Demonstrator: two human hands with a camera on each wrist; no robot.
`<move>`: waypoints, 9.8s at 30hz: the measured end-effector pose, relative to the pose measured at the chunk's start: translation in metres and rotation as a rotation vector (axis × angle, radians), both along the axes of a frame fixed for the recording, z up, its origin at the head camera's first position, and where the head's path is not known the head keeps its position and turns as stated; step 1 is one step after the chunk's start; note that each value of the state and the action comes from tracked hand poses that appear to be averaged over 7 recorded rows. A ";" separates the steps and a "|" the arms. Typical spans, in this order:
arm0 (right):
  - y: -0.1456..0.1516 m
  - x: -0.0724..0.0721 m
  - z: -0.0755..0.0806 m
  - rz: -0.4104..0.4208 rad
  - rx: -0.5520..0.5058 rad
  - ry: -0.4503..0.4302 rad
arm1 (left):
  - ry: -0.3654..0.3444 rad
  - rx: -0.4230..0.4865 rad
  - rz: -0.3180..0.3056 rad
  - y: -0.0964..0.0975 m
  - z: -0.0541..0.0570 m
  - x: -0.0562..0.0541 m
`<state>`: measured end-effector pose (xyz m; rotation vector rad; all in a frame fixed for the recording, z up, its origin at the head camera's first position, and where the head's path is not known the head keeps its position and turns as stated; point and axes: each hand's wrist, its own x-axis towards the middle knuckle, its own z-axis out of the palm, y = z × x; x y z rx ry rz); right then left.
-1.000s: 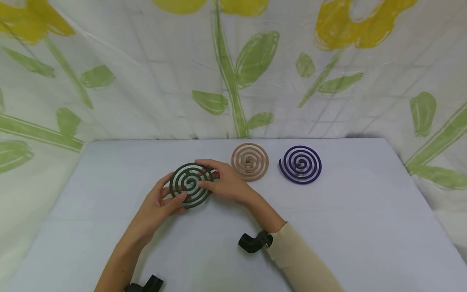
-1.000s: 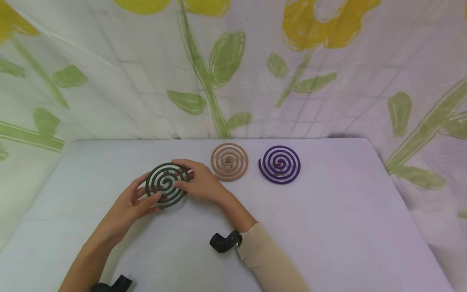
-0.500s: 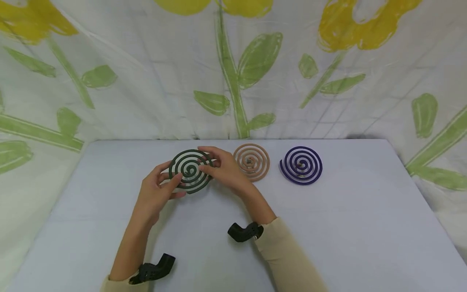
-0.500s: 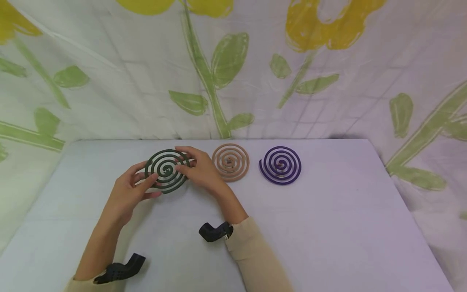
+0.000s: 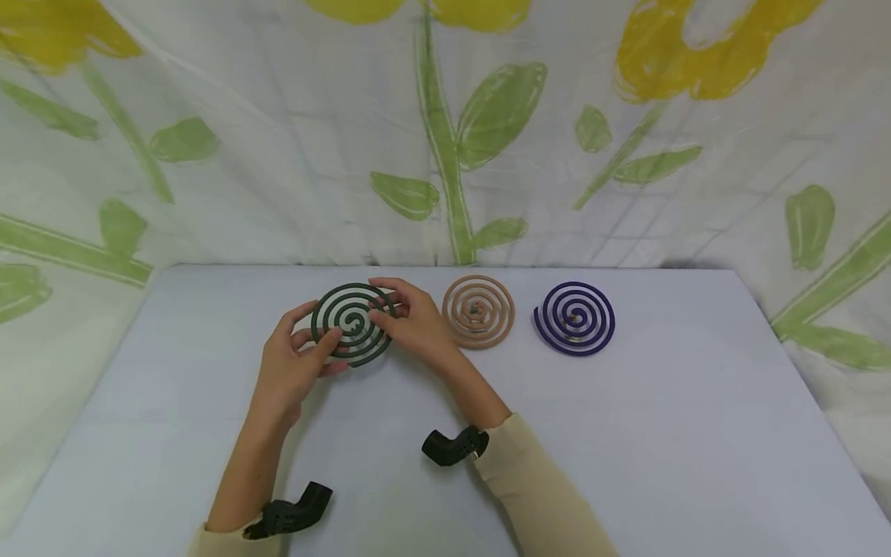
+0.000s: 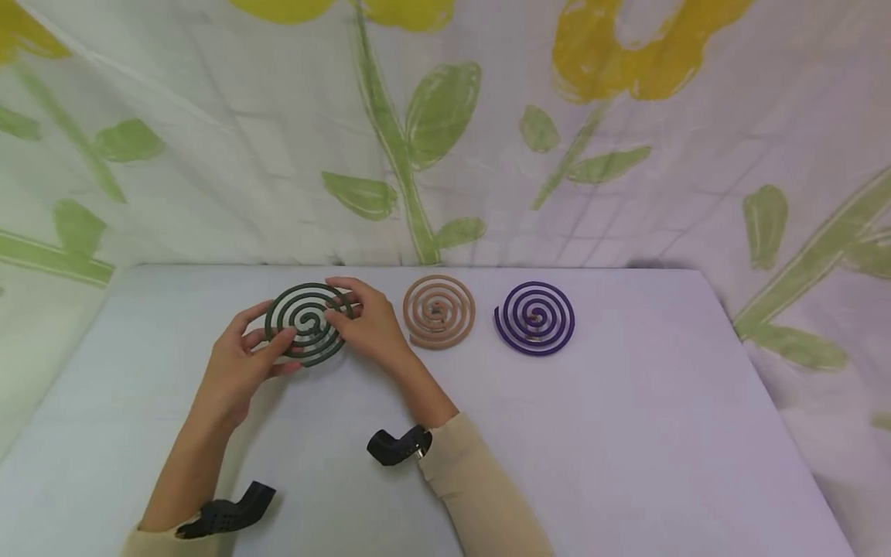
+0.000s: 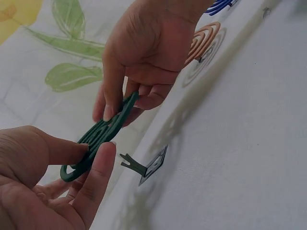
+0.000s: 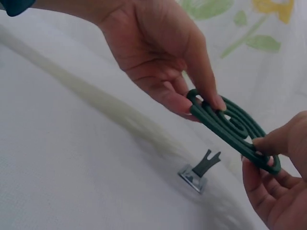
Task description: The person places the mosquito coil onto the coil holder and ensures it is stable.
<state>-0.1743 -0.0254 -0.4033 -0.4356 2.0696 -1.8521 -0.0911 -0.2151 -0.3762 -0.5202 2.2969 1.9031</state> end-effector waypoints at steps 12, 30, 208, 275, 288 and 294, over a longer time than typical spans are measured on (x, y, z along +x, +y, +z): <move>-0.009 -0.003 -0.008 0.011 0.078 0.046 | -0.011 0.073 0.086 0.001 -0.008 -0.004; -0.007 -0.008 -0.009 -0.006 0.157 0.113 | -0.018 0.056 0.074 0.006 -0.007 -0.010; -0.020 -0.003 -0.017 -0.049 0.188 0.082 | -0.026 0.018 0.050 0.006 -0.012 -0.008; -0.016 -0.009 -0.018 -0.072 0.219 0.086 | 0.029 -0.042 0.083 0.017 -0.021 -0.017; -0.021 -0.005 -0.019 -0.051 0.203 0.074 | 0.020 -0.042 0.067 0.009 -0.019 -0.011; -0.021 -0.006 -0.017 -0.044 0.208 0.075 | 0.014 -0.043 0.059 0.007 -0.019 -0.011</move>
